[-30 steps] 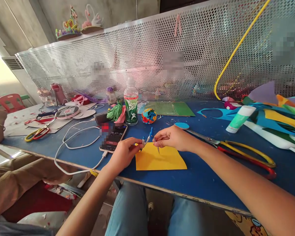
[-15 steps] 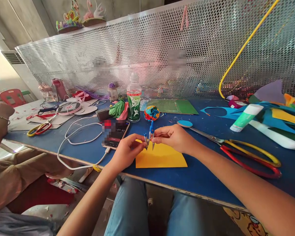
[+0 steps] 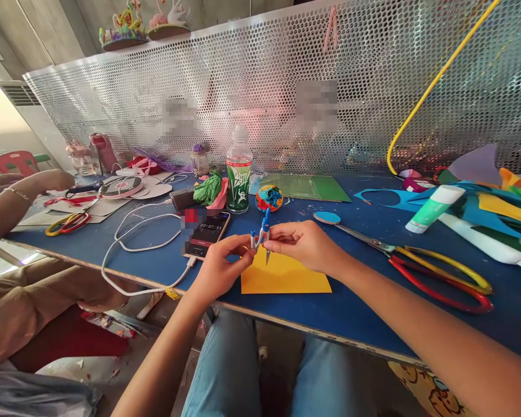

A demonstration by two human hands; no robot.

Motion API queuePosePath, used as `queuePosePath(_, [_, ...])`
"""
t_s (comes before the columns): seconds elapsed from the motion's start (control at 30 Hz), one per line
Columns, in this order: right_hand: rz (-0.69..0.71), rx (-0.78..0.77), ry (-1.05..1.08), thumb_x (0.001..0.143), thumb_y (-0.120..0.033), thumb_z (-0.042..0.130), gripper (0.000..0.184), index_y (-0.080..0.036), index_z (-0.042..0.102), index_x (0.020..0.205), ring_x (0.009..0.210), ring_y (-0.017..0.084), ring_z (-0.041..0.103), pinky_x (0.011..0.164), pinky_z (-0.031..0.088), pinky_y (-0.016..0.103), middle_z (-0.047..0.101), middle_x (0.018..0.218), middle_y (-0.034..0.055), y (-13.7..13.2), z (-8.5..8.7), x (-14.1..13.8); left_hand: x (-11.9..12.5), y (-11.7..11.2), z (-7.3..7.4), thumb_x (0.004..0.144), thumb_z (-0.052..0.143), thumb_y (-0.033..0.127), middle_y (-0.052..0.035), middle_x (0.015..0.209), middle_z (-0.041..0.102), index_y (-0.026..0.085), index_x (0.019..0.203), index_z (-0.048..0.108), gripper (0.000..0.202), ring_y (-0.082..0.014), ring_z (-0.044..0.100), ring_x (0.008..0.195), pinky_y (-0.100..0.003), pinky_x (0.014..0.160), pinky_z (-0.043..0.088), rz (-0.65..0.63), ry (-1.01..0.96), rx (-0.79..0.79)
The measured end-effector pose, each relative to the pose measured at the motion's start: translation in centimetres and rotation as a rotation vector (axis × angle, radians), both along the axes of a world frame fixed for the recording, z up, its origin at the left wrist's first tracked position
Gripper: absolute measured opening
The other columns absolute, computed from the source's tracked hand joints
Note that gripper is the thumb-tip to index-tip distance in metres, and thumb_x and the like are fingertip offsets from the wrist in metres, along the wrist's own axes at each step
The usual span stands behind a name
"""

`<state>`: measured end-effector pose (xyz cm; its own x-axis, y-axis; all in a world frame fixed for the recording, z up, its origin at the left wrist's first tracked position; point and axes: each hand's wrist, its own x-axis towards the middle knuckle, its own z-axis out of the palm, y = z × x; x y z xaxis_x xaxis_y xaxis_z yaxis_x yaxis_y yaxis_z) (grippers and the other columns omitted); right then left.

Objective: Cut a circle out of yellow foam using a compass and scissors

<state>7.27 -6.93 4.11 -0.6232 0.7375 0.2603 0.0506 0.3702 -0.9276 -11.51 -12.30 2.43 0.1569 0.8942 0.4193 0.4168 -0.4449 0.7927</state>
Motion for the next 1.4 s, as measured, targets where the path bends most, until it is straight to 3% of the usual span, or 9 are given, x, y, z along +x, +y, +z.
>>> queuePosePath(0.27, [-0.045,0.1,-0.069,0.075,-0.029,0.06,0.019,-0.018,0.068,0.088,0.079,0.015,0.064,0.078,0.052,0.029,0.069,0.085,0.0014,0.2,-0.1,0.3,0.1,0.1,0.0,0.08,0.053,0.024,-0.0024,0.08,0.058,0.016,0.1,0.066,0.025,-0.0115,0.057,0.07,-0.021,0.065,0.047,-0.005,0.013,0.032])
queuePosePath(0.47, [-0.067,0.114,-0.075,0.075,-0.029,0.06,0.018,-0.018,0.068,0.088,0.08,0.015,0.065,0.078,0.054,0.029,0.069,0.085,0.0016,0.2,-0.3,0.2,-0.3,0.3,-0.4,0.078,0.057,0.026,-0.0043,0.083,0.063,0.015,0.098,0.066,0.024,-0.0127,0.059,0.071,-0.023,0.067,0.049,0.054,-0.009,0.032])
queuePosePath(0.67, [-0.102,0.12,-0.065,0.074,-0.032,0.063,0.031,-0.019,0.066,0.102,0.084,0.017,0.066,0.079,0.055,0.031,0.07,0.091,0.0037,0.6,-1.1,0.2,-1.1,0.5,-0.4,0.077,0.059,0.034,-0.0058,0.084,0.069,0.014,0.099,0.066,0.03,-0.0159,0.063,0.074,-0.027,0.071,0.051,0.081,0.027,-0.066])
queuePosePath(0.83, [-0.181,0.168,0.037,0.076,-0.034,0.062,0.044,-0.022,0.056,0.118,0.087,0.015,0.066,0.08,0.055,0.03,0.068,0.102,0.0048,0.2,0.4,0.1,-1.3,-0.1,-0.5,0.078,0.059,0.032,-0.0052,0.088,0.068,0.015,0.099,0.066,0.028,-0.0145,0.063,0.073,-0.025,0.07,0.052,0.092,0.033,-0.023])
queuePosePath(0.97, [-0.199,0.227,0.03,0.077,-0.033,0.061,0.03,-0.022,0.065,0.105,0.084,0.015,0.066,0.079,0.055,0.027,0.07,0.096,0.0025,0.0,2.0,-0.2,-1.2,-0.4,-0.4,0.079,0.057,0.031,-0.0049,0.088,0.067,0.016,0.098,0.066,0.025,-0.0146,0.063,0.074,-0.024,0.068,0.052,0.091,0.096,-0.01])
queuePosePath(1.1, [-0.233,0.278,-0.046,0.076,-0.035,0.063,0.02,-0.022,0.069,0.09,0.076,0.016,0.067,0.071,0.055,0.027,0.071,0.083,0.0008,0.3,2.5,-0.4,-1.3,-0.5,-0.4,0.08,0.056,0.028,-0.0038,0.088,0.068,0.018,0.097,0.066,0.023,-0.0141,0.062,0.075,-0.024,0.069,0.051,0.088,0.123,-0.01])
queuePosePath(1.4, [-0.239,0.316,-0.116,0.077,-0.035,0.061,0.018,-0.022,0.069,0.087,0.074,0.017,0.067,0.07,0.055,0.029,0.072,0.08,0.0007,0.3,3.1,-0.4,-1.3,-0.8,-0.3,0.079,0.058,0.029,-0.0019,0.088,0.068,0.019,0.099,0.065,0.023,-0.0136,0.064,0.076,-0.022,0.069,0.052,0.064,0.056,-0.08])
